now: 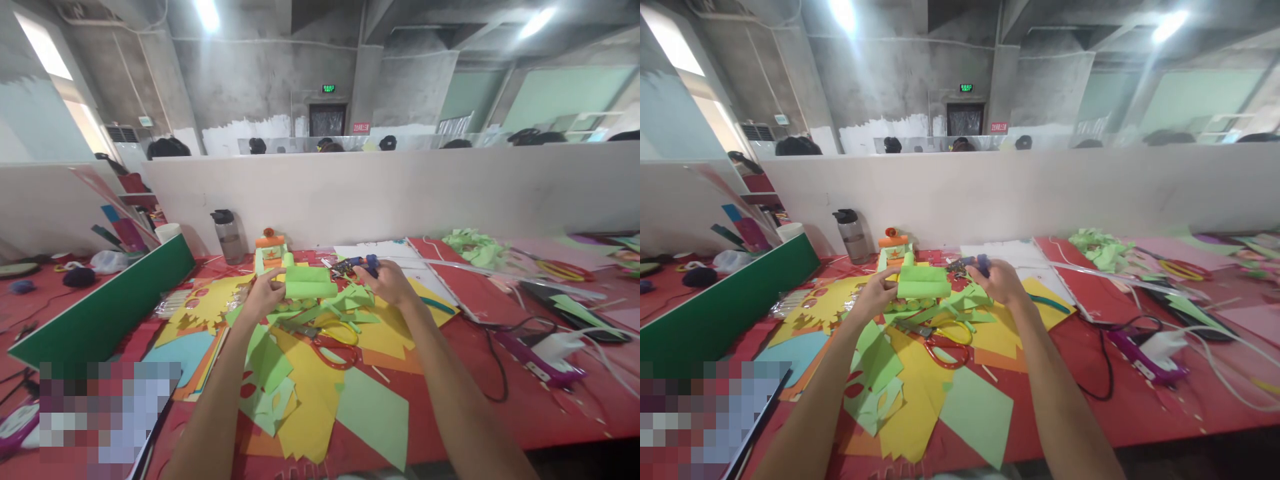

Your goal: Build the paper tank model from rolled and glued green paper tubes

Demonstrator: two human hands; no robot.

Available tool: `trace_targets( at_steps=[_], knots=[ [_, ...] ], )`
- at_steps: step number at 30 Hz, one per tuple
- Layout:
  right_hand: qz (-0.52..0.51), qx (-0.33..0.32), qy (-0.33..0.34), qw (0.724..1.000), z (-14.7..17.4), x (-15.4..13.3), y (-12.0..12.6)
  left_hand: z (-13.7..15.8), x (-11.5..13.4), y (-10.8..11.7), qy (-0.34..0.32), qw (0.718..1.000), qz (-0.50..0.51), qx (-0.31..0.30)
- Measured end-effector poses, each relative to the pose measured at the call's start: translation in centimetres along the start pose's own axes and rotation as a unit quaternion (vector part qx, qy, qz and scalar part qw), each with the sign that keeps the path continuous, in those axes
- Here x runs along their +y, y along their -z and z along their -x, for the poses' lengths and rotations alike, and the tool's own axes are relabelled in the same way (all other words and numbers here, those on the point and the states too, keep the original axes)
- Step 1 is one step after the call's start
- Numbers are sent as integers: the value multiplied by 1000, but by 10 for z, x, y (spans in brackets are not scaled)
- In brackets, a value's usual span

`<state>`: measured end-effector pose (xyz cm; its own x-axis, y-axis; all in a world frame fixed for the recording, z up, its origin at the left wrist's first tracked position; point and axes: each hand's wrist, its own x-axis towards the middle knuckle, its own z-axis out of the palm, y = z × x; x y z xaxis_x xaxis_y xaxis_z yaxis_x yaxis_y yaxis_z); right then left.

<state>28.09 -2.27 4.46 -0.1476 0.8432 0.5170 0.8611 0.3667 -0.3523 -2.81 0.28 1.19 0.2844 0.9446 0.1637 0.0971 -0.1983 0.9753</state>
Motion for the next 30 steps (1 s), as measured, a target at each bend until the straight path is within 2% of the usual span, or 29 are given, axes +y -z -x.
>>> trace_targets(
  at_steps=[9,19,30],
  knots=[
    [1,2,7,1000,0,0,-3,-1,-3,-1,0,1000,-10,5],
    [-12,-8,27,1000,0,-9,-10,-1,-4,-12,17,1000,-3,-16],
    [-44,-6,40,998,2,-19,-14,-6,-20,-20,21,999,1,-44]
  ],
)
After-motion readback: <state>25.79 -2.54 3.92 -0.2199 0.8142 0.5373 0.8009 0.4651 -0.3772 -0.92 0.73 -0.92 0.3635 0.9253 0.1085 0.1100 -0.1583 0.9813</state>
